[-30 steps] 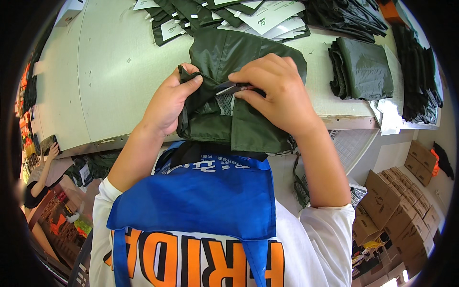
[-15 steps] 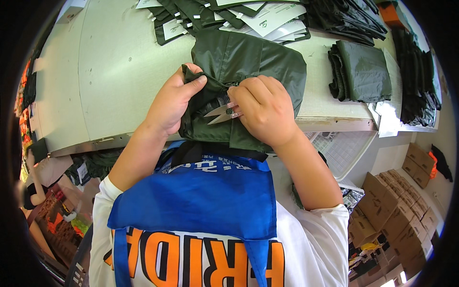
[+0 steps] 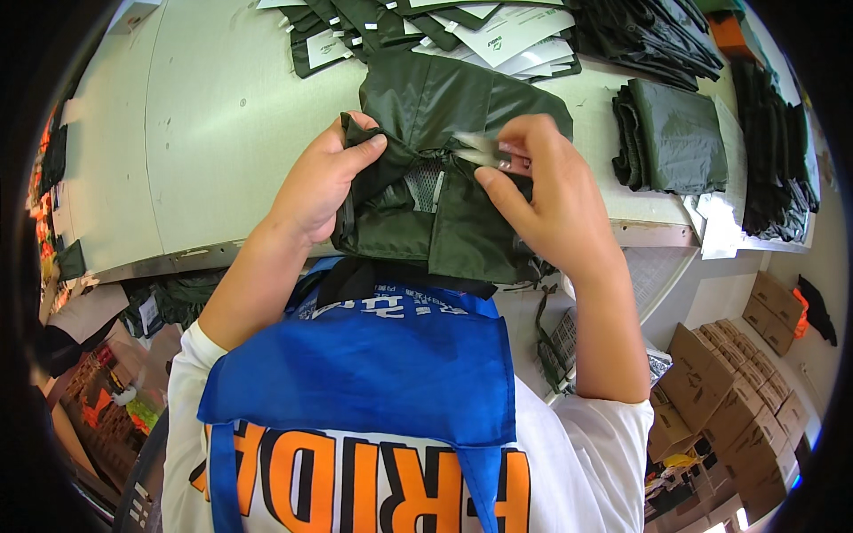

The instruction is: The person folds a dark green jacket on a white table. They smooth the fabric, fold the sleeves inward, fold the body in half, and then fold it again into a compact rectangle. The folded jacket is placed on a stack of similar items.

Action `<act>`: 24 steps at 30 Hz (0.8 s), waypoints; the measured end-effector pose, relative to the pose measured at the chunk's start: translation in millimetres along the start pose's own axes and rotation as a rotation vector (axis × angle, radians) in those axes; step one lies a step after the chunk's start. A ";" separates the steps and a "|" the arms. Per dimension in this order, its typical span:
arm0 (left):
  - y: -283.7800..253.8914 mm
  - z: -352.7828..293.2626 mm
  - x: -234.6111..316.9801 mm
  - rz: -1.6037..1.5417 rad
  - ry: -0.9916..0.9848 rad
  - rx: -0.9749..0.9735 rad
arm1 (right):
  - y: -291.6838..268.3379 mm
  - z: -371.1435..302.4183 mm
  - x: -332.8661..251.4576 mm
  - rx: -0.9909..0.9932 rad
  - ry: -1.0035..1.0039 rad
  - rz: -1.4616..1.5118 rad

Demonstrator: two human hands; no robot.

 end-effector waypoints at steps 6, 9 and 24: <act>-0.2 0.6 -1.5 0.036 -0.007 0.029 | -1.1 5.2 -24.8 -0.230 -0.401 -0.594; 1.9 -2.0 2.2 0.075 -0.029 0.047 | 7.8 4.6 -30.4 -0.236 -0.443 -0.733; -0.1 -4.1 -0.6 0.112 0.020 0.035 | -1.5 9.0 -39.9 -0.239 -0.264 -0.573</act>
Point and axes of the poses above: each hand's wrist, its own z-axis towards the middle knuckle, its own y-axis out of the palm, x = y × z, the point moved 1 cm from there along z, towards the middle knuckle, and after that the axes turned 13 degrees about -y, right-handed, at the moved point
